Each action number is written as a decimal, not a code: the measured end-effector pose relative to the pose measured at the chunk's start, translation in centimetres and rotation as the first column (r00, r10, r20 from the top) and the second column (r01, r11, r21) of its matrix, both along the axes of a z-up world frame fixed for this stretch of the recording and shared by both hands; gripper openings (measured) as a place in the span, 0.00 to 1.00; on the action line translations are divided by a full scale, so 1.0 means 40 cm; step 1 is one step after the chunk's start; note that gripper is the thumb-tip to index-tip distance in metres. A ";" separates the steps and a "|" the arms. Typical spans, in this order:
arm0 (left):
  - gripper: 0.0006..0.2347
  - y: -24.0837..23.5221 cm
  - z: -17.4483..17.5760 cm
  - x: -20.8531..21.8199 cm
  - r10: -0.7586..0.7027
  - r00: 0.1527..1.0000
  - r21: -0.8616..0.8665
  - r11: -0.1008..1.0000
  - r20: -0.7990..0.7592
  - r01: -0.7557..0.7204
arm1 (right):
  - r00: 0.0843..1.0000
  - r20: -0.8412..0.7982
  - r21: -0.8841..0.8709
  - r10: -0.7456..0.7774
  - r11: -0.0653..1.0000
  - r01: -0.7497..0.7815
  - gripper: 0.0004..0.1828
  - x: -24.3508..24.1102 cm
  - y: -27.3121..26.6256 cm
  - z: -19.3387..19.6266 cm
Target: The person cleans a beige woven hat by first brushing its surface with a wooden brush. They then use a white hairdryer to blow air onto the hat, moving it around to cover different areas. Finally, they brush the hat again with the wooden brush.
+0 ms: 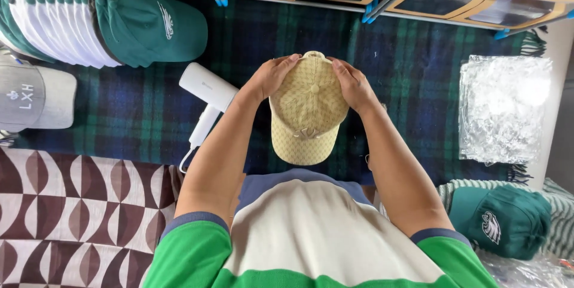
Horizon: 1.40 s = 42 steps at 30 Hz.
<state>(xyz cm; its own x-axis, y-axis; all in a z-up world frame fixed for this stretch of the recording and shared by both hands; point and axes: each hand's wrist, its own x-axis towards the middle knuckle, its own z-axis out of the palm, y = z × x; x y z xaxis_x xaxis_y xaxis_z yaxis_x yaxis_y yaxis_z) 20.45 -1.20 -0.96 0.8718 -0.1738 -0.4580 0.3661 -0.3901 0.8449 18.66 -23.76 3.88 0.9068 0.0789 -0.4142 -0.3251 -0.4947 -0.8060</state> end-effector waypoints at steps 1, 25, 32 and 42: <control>0.30 0.003 -0.011 -0.013 0.001 1.000 0.000 1.000 -0.020 -0.001 | 1.000 -0.020 0.000 0.001 1.000 -0.001 0.32 -0.014 -0.013 -0.013; 0.34 -0.117 -0.112 -0.329 0.172 0.515 0.014 0.941 0.840 -0.337 | 0.709 0.703 -0.227 0.060 0.963 0.144 0.22 -0.318 -0.150 -0.052; 0.35 -0.107 -0.138 -0.346 0.188 0.564 0.003 0.948 0.804 -0.319 | 0.590 0.709 -0.485 0.386 0.874 0.011 0.23 -0.169 -0.094 -0.039; 0.12 -0.062 -0.427 -0.506 0.563 0.820 -0.183 0.800 -0.102 -0.571 | 0.838 -0.024 0.293 -0.545 0.798 0.527 0.21 -0.272 -0.210 -0.272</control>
<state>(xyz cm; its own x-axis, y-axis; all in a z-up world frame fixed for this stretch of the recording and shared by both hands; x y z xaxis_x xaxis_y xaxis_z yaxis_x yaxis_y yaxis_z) 0.22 -3.67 -18.06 0.8242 0.2559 -0.5053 0.5054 0.0702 0.8600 7.76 -32.18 -6.99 0.8598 -0.3246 -0.3941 -0.4195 -0.0092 -0.9077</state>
